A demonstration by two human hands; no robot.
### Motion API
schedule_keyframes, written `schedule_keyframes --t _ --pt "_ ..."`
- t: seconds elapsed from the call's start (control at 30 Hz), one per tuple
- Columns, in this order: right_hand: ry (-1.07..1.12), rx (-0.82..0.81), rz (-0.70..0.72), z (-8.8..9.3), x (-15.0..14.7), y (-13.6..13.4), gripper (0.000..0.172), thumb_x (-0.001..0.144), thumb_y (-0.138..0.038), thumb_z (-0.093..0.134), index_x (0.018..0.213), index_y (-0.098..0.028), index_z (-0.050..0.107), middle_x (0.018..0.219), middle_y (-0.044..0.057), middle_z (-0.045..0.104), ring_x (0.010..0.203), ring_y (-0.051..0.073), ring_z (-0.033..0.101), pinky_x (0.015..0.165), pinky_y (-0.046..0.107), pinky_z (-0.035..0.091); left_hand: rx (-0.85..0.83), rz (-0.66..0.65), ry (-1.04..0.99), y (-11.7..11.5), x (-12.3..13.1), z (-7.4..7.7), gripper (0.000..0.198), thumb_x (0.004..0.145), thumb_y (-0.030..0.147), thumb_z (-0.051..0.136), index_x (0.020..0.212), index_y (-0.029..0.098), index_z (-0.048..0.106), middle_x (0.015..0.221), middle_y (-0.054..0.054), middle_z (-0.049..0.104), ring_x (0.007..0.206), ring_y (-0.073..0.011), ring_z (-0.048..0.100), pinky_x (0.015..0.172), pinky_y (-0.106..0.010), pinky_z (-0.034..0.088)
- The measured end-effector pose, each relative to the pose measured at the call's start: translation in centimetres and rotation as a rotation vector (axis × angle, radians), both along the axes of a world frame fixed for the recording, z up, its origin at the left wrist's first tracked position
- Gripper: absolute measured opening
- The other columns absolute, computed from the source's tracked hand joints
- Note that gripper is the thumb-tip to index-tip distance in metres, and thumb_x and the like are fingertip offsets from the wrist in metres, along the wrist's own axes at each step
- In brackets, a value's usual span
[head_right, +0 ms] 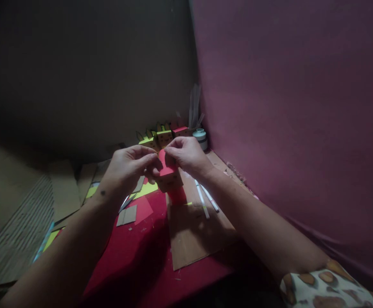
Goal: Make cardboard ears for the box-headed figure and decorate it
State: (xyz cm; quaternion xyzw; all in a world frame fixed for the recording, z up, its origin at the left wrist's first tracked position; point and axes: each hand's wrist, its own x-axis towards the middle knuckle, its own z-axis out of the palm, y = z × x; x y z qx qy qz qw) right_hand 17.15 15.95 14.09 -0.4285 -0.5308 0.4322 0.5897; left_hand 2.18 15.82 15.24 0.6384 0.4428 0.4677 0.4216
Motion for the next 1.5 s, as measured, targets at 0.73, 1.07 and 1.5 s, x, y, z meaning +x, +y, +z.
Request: schedule_keyframes --t 0.73,1.07,1.5 --pt "0.012 -0.152 -0.104 -6.9 1.5 0.7 0.017 0.101 -0.031 0.062 0.103 -0.015 0.067 0.088 0.002 0.07 0.06 0.011 0.063 0.052 0.024 0.053 -0.144 0.125 -0.008 -0.6 -3.9 -4.9 0.025 0.079 0.017 0.067 0.101 0.016 0.057 0.062 0.006 0.058 0.037 -0.0097 0.051 0.031 -0.019 0.032" --pt "-0.424 -0.075 -0.237 -9.5 2.3 1.8 0.036 0.099 -0.034 0.066 0.131 -0.018 0.063 0.133 0.011 0.066 0.11 0.026 0.069 0.092 0.047 0.06 -0.334 -0.003 0.216 -1.2 -2.9 -9.9 0.036 0.099 0.038 0.065 0.128 0.017 0.062 0.124 -0.01 0.066 0.102 -0.0232 0.068 0.085 -0.043 0.061" --pt "-0.714 0.092 -0.41 -10.0 3.2 2.1 0.033 0.1 -0.034 0.065 0.13 -0.02 0.064 0.133 0.01 0.066 0.11 0.025 0.069 0.092 0.046 0.06 -0.005 0.045 0.808 -2.3 -3.5 -9.2 0.036 0.099 0.038 0.065 0.129 0.019 0.062 0.131 -0.011 0.064 0.11 -0.0253 0.067 0.093 -0.047 0.059"
